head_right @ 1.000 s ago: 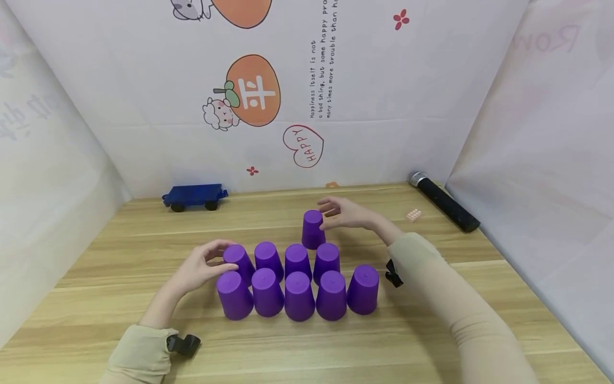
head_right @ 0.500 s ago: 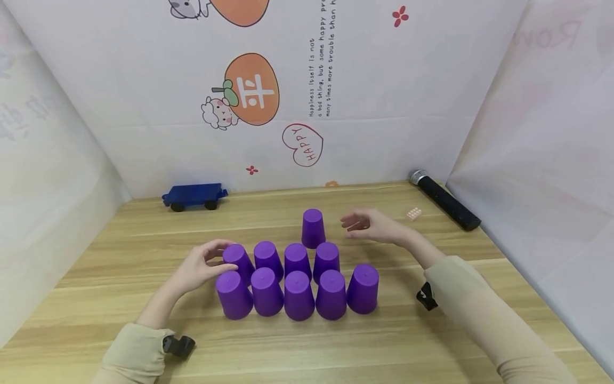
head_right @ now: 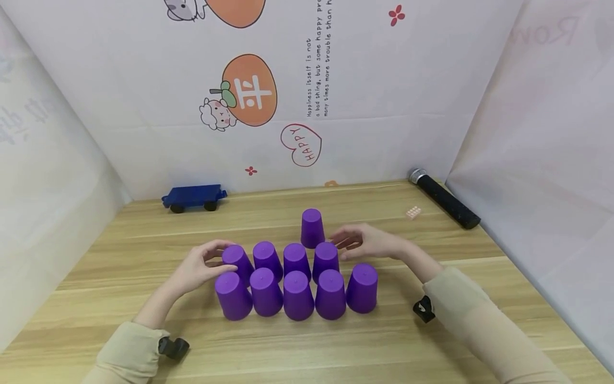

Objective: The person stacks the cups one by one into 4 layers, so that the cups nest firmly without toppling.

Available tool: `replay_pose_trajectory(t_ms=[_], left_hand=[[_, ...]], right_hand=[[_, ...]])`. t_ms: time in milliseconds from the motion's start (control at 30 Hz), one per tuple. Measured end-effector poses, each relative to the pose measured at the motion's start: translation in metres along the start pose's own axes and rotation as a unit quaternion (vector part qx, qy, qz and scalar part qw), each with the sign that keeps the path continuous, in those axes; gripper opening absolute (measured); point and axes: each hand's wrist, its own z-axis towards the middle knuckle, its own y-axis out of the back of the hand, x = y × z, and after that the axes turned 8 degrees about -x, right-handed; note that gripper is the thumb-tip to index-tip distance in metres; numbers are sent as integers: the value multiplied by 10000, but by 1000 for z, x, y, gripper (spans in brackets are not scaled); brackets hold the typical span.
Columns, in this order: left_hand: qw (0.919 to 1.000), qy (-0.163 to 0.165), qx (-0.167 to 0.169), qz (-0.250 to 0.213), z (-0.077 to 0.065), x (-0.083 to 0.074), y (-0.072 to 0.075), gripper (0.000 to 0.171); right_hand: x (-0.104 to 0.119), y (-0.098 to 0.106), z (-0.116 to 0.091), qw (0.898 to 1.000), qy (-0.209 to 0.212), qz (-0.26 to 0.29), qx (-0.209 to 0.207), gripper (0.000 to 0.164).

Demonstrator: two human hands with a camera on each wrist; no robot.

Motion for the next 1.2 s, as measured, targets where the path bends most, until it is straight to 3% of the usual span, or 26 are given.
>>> replay_pose_trajectory(t_ms=[233,500,800,1000,1200], left_hand=[[9999,91,-5,-147,2,1,8,49],[9996,101,-171,185,7,-1,24,51],[9965,132,-534,635,30,7,37,54],[9961,227,-547,647,49,9,33,54],[9978,158,-506,386,68,12,19,52]], right_hand=[[2,-9,0,9998,33,169,120,56],[7,-15,4,10000,-5,56,23,55],[7,-19,5,9999,17,125,-58,53],[7,-21,6,9998,-67,146,-114,52],[7,-22,5,9997,-27,180,-151,50]])
